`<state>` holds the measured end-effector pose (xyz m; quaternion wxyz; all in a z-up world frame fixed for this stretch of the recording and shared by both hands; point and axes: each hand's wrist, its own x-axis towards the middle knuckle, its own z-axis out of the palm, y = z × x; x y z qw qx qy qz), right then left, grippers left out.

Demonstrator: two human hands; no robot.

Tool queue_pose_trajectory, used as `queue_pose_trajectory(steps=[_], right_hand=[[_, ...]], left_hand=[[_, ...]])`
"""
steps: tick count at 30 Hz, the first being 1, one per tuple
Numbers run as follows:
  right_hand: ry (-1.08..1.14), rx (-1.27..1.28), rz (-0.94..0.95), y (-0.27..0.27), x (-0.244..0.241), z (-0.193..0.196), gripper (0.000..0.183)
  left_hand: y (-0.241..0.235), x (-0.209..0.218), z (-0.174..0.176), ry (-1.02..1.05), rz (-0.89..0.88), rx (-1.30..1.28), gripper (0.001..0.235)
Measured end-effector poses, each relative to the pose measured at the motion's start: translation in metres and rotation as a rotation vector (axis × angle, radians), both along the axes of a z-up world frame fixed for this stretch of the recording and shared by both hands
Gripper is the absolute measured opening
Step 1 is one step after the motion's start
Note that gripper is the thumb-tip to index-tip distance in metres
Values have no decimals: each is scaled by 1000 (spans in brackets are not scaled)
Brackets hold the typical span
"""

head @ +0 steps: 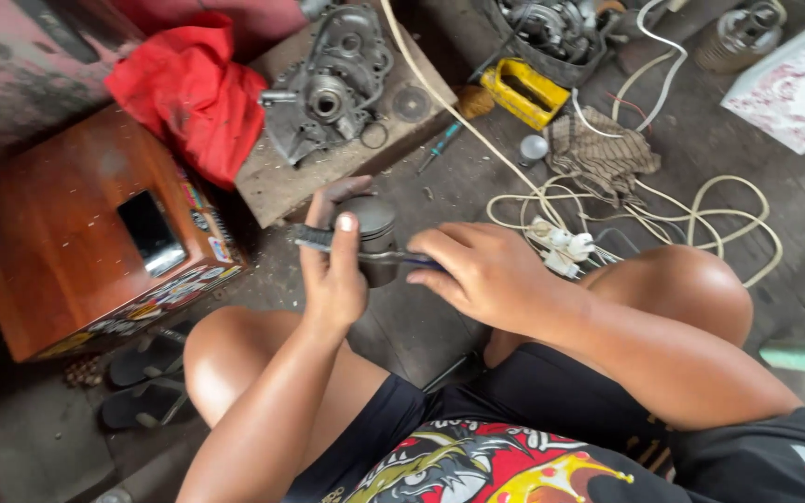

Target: Cleaning carbon deposits from a motorcycle piston using a scraper and a brush in a workshop environment.

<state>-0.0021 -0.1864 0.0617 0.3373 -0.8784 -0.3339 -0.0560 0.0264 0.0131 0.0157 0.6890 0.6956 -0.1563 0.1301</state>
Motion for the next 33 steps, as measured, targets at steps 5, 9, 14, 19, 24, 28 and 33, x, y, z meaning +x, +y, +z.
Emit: queue_pose_trajectory(steps=[5, 9, 14, 19, 24, 28, 33], right_hand=[[-184, 133, -120, -12, 3, -9, 22], [-60, 241, -198, -25, 7, -1, 21], [-10, 289, -123, -41, 10, 14, 21], [37, 291, -130, -51, 14, 5, 35], [-145, 254, -109, -46, 43, 34, 35], [-303, 270, -244, -54, 47, 26, 32], [-383, 159, -344, -55, 32, 4, 28]], left_hand=[[-5, -3, -4, -121, -51, -152, 94], [10, 0, -10, 77, -247, -395, 79], [10, -12, 10, -37, -248, -88, 85], [-9, 1, 31, -6, -363, -291, 76], [-47, 51, 50, -15, -404, -490, 69], [-69, 70, 67, -60, -299, -743, 65], [-79, 53, 57, -71, -124, -804, 63]])
